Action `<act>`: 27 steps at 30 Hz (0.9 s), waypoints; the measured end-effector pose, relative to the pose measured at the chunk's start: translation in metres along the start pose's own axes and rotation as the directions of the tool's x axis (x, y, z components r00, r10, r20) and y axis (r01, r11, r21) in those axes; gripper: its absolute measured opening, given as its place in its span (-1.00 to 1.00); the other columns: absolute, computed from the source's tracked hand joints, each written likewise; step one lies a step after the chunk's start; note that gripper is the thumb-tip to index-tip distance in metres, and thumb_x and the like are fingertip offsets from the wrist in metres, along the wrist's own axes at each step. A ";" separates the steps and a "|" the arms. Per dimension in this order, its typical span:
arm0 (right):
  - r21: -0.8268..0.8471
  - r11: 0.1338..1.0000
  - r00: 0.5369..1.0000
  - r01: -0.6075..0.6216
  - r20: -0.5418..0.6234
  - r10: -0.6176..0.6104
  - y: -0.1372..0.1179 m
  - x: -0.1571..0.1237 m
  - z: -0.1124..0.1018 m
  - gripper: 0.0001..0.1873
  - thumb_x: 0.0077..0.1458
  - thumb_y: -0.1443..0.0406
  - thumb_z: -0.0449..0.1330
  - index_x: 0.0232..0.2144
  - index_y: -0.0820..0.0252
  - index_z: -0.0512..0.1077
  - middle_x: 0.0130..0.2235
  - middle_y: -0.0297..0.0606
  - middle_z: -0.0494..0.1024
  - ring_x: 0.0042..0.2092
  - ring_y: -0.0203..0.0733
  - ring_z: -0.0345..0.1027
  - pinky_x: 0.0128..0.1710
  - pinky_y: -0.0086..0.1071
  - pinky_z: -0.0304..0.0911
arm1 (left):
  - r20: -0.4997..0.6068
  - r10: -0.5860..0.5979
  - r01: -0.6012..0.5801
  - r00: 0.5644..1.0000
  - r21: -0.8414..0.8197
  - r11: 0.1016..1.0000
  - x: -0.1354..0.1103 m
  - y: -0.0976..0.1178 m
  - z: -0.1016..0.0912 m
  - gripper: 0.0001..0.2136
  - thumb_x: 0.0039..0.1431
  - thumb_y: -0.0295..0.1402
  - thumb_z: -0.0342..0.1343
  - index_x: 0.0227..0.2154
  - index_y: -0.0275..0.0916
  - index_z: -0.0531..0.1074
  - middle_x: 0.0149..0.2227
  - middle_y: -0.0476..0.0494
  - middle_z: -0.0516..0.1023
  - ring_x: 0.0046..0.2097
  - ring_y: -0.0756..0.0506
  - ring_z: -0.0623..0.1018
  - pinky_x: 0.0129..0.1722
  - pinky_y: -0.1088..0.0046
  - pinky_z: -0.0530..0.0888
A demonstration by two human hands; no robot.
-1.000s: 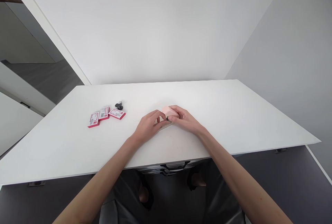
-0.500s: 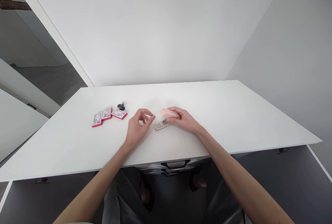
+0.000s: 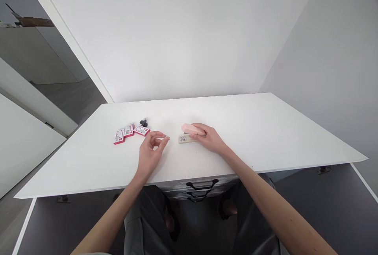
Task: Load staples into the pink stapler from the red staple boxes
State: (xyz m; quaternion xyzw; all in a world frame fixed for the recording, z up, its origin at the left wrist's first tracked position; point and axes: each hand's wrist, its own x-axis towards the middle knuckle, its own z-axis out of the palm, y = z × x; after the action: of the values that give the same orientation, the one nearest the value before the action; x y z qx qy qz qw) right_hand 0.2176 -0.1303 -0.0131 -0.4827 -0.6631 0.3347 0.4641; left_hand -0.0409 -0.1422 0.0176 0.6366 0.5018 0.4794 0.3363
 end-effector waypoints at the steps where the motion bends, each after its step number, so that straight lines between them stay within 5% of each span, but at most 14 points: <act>1: -0.032 0.999 1.000 0.021 0.000 -0.021 0.002 0.000 0.001 -0.59 0.21 0.04 0.31 0.04 0.03 0.54 0.02 -0.23 0.61 0.01 -0.03 0.47 0.05 -0.15 0.31 | 0.000 0.001 -0.001 1.000 -0.008 1.000 0.000 0.000 0.000 -0.64 0.18 -0.01 0.30 -0.15 -0.13 0.43 -0.17 -0.10 0.61 -0.29 -0.05 0.54 -0.24 0.38 0.44; 7: -0.208 0.971 0.993 0.119 0.019 -0.118 0.011 -0.002 0.004 -0.54 0.27 0.03 0.29 0.16 -0.02 0.48 0.07 -0.18 0.58 0.06 0.01 0.45 0.09 -0.08 0.33 | 0.042 0.004 -0.001 0.999 -0.067 0.998 -0.007 0.004 0.009 -0.65 0.19 -0.03 0.32 -0.14 -0.14 0.43 -0.16 -0.09 0.61 -0.26 -0.04 0.56 -0.22 0.40 0.45; 12: -0.330 0.911 0.938 0.247 -0.154 -0.311 -0.003 -0.018 0.009 -0.41 0.23 0.06 0.35 0.26 -0.07 0.39 0.20 -0.09 0.43 0.26 0.09 0.29 0.24 0.01 0.26 | 0.090 -0.061 0.071 0.994 -0.104 0.992 -0.015 0.009 0.027 -0.60 0.19 0.04 0.29 -0.12 -0.15 0.43 -0.13 -0.12 0.64 -0.29 -0.04 0.58 -0.27 0.40 0.50; 22: -0.457 0.773 0.849 0.440 -0.069 -0.524 -0.014 -0.033 0.018 -0.82 0.35 0.19 0.26 -0.05 -0.10 0.62 0.07 -0.12 0.56 0.15 0.07 0.41 0.16 0.06 0.32 | 0.201 -0.075 0.103 0.977 -0.130 0.986 -0.023 0.014 0.054 -0.63 0.25 0.03 0.23 -0.11 -0.14 0.40 -0.20 -0.09 0.66 -0.26 -0.08 0.63 -0.18 0.33 0.56; 24: -0.448 0.775 0.845 0.446 -0.076 -0.530 -0.012 -0.032 0.017 -0.82 0.37 0.21 0.24 -0.05 -0.12 0.62 0.04 -0.14 0.57 0.12 0.04 0.43 0.13 0.04 0.34 | 0.209 -0.051 0.069 0.977 -0.080 0.994 -0.020 0.013 0.051 -0.63 0.27 0.03 0.21 -0.08 -0.13 0.39 -0.16 -0.11 0.66 -0.23 -0.10 0.63 -0.18 0.30 0.55; 27: -0.436 0.795 0.855 0.422 -0.101 -0.509 -0.012 -0.033 0.017 -0.83 0.38 0.21 0.23 -0.07 -0.12 0.62 0.00 -0.14 0.57 0.07 0.03 0.45 0.09 0.03 0.37 | 0.088 0.119 -0.133 0.989 0.187 0.973 -0.002 0.002 0.030 -0.68 0.30 -0.01 0.19 -0.07 -0.11 0.42 -0.05 -0.16 0.62 -0.13 -0.17 0.60 -0.07 0.19 0.52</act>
State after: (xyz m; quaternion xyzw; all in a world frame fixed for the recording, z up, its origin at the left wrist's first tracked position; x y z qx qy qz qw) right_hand 0.2016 -0.1648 -0.0179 -0.4207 -0.7618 0.0139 0.4923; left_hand -0.0119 -0.1431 0.0091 0.7145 0.4910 0.4245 0.2612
